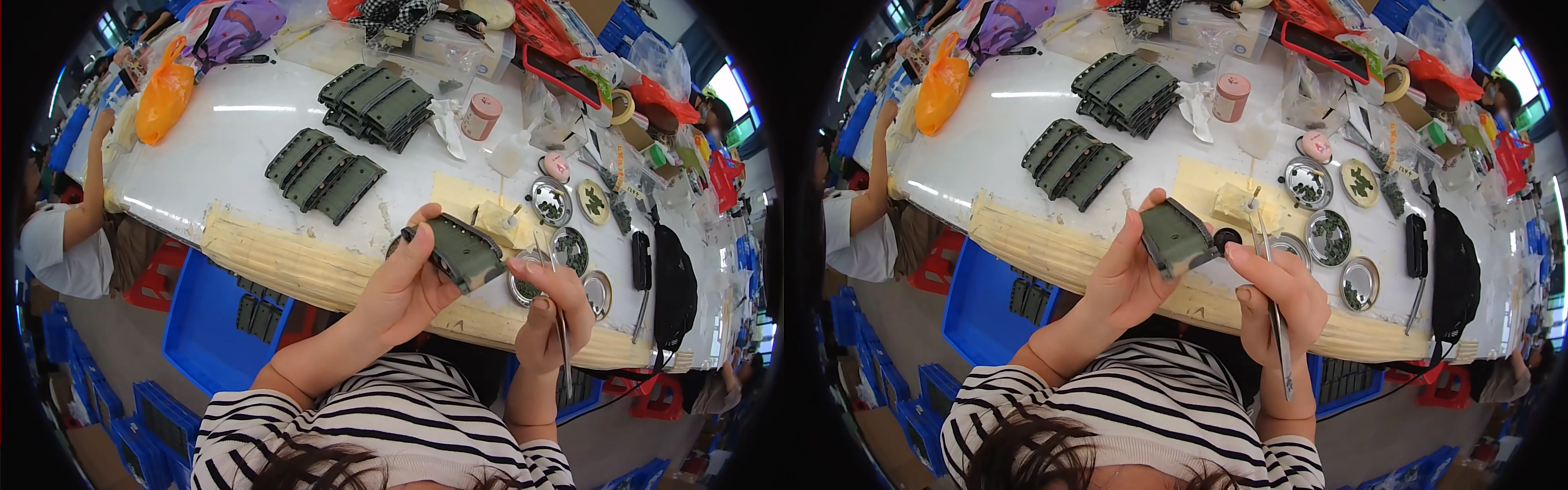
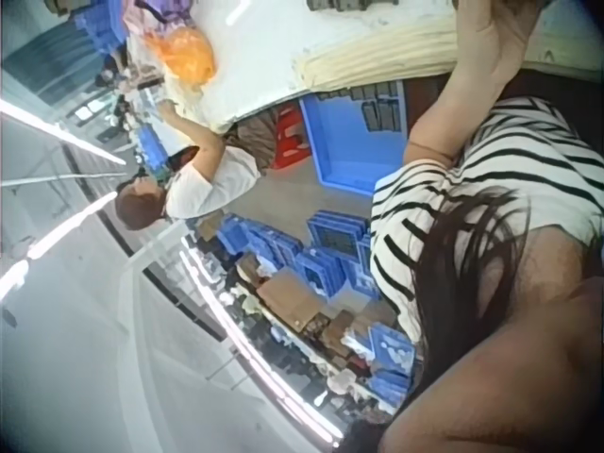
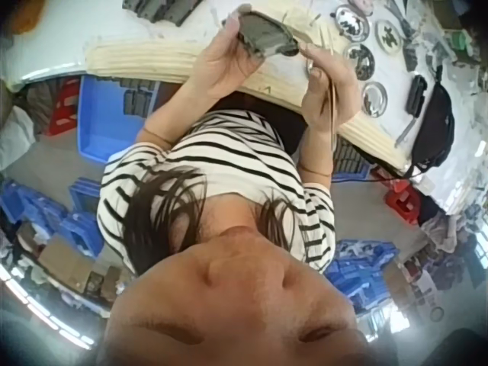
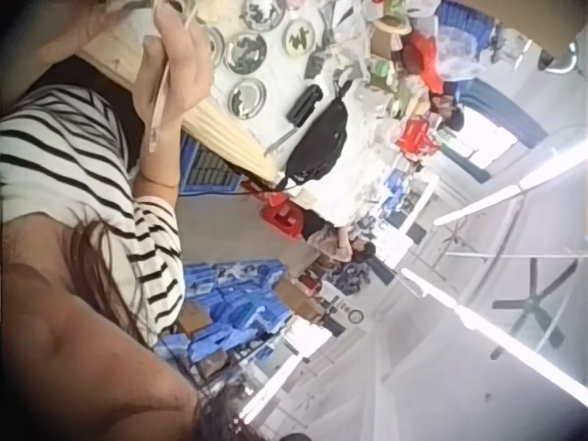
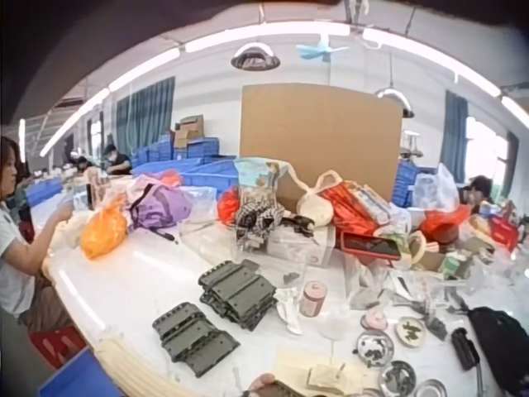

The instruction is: Using a brush and tweezers to apply glue and attach small parts to model tank hulls.

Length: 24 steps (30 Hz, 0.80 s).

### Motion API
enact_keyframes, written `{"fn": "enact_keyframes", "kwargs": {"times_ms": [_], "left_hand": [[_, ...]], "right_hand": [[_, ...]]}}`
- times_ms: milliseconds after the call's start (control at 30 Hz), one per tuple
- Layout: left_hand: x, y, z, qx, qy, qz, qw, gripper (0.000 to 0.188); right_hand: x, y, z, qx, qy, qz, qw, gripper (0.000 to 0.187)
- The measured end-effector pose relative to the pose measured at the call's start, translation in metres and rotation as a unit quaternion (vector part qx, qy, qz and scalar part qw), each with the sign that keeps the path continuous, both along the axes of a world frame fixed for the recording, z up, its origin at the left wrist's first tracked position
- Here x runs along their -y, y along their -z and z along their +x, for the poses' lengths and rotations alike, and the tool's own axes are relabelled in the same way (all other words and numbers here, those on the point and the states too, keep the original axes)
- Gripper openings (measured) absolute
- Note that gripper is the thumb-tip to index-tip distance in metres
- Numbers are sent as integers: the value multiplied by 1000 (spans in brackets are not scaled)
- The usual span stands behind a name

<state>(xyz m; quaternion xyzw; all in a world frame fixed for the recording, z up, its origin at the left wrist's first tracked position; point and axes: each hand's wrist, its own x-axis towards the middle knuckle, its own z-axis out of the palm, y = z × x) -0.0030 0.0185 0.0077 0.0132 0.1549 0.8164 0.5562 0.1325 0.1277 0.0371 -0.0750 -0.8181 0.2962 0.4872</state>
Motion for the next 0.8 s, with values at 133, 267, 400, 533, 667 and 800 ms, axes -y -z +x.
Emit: {"fn": "enact_keyframes", "kwargs": {"times_ms": [133, 267, 400, 533, 667, 800], "left_hand": [[2, 9, -13, -192, 16, 70, 979, 59], [3, 15, -19, -198, 29, 99, 975, 68], [0, 23, -23, -184, 37, 152, 970, 65], [0, 24, -24, -182, 48, 164, 968, 66], [0, 25, -24, -177, 49, 162, 970, 65], [4, 24, -10, -165, 29, 129, 977, 60]], "right_hand": [[7, 16, 3, -28, -35, -128, 991, 12], [14, 20, 7, -6, -48, -128, 991, 17], [16, 22, 9, 0, -64, -88, 994, 21], [18, 19, 11, 8, -57, -69, 996, 23], [17, 20, 11, 17, -62, -52, 997, 30], [21, 17, 8, 11, -24, -15, 1000, 44]]}}
